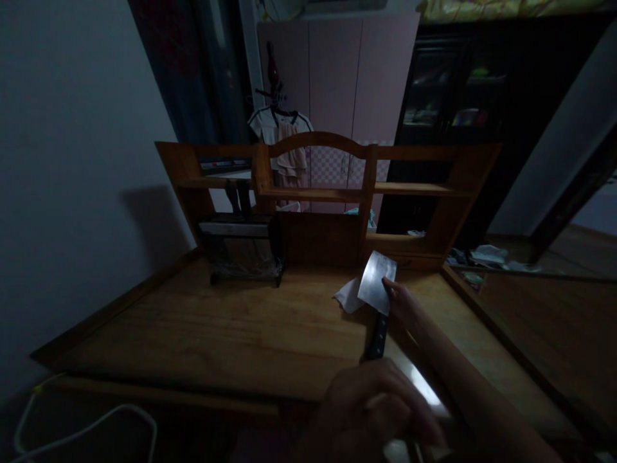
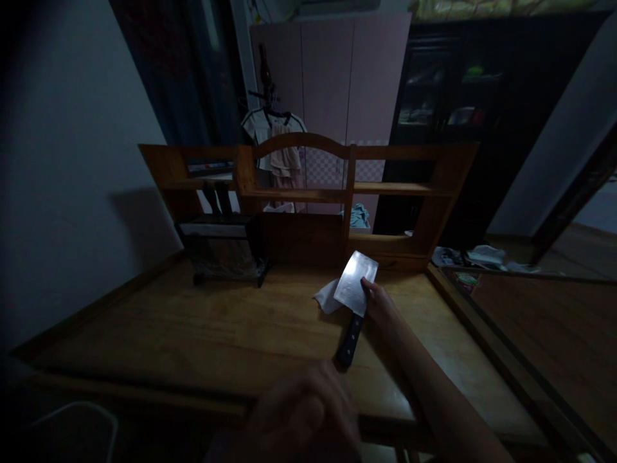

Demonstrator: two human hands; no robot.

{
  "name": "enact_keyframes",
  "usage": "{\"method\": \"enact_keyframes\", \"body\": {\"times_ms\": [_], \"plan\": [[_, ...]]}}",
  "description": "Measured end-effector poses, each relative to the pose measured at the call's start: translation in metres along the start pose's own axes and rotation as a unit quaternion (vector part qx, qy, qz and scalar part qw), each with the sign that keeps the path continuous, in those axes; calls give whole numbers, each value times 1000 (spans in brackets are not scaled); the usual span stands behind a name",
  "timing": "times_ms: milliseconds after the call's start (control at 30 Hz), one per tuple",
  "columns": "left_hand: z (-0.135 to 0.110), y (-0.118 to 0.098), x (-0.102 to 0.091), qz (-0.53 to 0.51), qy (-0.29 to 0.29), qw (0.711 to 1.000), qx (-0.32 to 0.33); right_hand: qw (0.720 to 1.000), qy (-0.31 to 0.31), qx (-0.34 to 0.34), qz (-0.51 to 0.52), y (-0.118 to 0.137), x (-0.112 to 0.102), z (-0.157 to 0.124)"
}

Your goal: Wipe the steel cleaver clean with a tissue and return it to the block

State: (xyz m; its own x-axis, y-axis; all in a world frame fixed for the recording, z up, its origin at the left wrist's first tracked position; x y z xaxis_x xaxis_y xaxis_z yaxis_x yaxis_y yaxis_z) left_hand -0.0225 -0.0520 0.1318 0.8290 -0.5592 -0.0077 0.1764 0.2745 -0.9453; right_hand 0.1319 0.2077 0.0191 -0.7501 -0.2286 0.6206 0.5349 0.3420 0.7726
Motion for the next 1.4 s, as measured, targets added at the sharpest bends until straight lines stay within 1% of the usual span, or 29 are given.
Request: {"method": "enact_keyframes", "body": {"times_ms": [33, 67, 133, 200, 233, 267, 333, 400, 433, 467, 533, 600, 633, 667, 733, 767, 833, 867, 933, 967, 1000, 1033, 1067, 1100, 1133, 1200, 1233, 1300, 1400], "plan": [[5, 1, -12, 5, -11, 1000, 0, 1000, -1, 0, 7, 0, 3, -1], [7, 4, -27, 22, -44, 999, -6, 1000, -2, -3, 15, 0, 8, -3], [0, 20, -61, 45, -134, 989, -46, 999, -5, -16, 37, 1, 21, -6], [-12, 40, -91, 10, -222, 973, -64, 997, -13, -41, 65, 3, 38, -9], [-16, 51, -101, -31, -250, 966, -61, 995, -18, -55, 81, 4, 48, -10], [-17, 61, -106, -73, -255, 962, -63, 992, -24, -70, 97, 4, 59, -11], [-12, 74, -109, -131, -257, 955, -63, 986, -29, -97, 130, 3, 84, -11], [-4, 73, -107, -154, -272, 949, -39, 979, -32, -126, 160, -1, 111, -11], [0, 67, -108, -155, -294, 943, -15, 975, -30, -138, 172, -3, 126, -10], [1, 58, -110, -150, -329, 932, 14, 972, -23, -146, 183, -7, 141, -10], [-3, 37, -119, -133, -424, 893, 71, 968, -2, -154, 200, -12, 171, -10], [-9, 11, -132, -106, -493, 856, 118, 964, 28, -156, 211, -16, 200, -11], [-10, -4, -140, -88, -503, 848, 139, 962, 57, -156, 219, -17, 215, -12], [-11, -20, -151, -69, -509, 843, 161, 958, 100, -146, 227, -19, 231, -13], [-14, -57, -178, -27, -514, 830, 214, 954, 172, -119, 213, -27, 256, -16], [-13, -77, -193, 0, -506, 831, 232, 955, 203, -100, 191, -33, 265, -19], [-5, -124, -224, 77, -459, 847, 256, 957, 254, -63, 121, -50, 274, -24], [0, -149, -239, 123, -434, 852, 266, 958, 275, -31, 72, -61, 274, -27], [14, -201, -266, 219, -364, 864, 269, 954, 296, 34, -38, -82, 259, -33], [20, -227, -279, 261, -335, 863, 275, 950, 294, 43, -93, -86, 246, -34], [24, -252, -292, 299, -318, 851, 291, 949, 272, 40, -153, -85, 227, -33], [28, -276, -304, 330, -308, 838, 305, 945, 237, 12, -223, -77, 206, -30], [33, -296, -315, 353, -293, 834, 308, 930, 203, -35, -305, -63, 185, -28], [39, -313, -326, 377, -275, 833, 297, 902, 156, -99, -390, -44, 164, -26], [47, -326, -335, 401, -256, 834, 280, 863, 116, -143, -470, -27, 145, -24], [62, -341, -352, 450, -214, 838, 222, 779, 50, -197, -594, 0, 112, -19], [69, -343, -359, 466, -192, 843, 191, 746, 30, -204, -633, 9, 98, -16], [80, -343, -371, 467, -154, 860, 137, 734, 11, -201, -648, 19, 75, -8], [88, -340, -379, 454, -137, 876, 86, 721, 14, -201, -663, 15, 59, -2]]}}
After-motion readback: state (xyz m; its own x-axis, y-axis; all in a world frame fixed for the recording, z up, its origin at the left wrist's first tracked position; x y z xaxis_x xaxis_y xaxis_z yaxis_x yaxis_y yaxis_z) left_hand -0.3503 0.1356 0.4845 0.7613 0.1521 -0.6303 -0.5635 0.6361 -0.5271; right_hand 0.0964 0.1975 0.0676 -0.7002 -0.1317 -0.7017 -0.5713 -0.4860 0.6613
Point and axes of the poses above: each hand's wrist, its own z-axis towards the middle knuckle, its own x-axis out of the palm, y = z × x, the point moved 7 cm from there along z, towards the middle knuckle, and after that the axes turned 13 degrees about y, right-handed, at the moved point
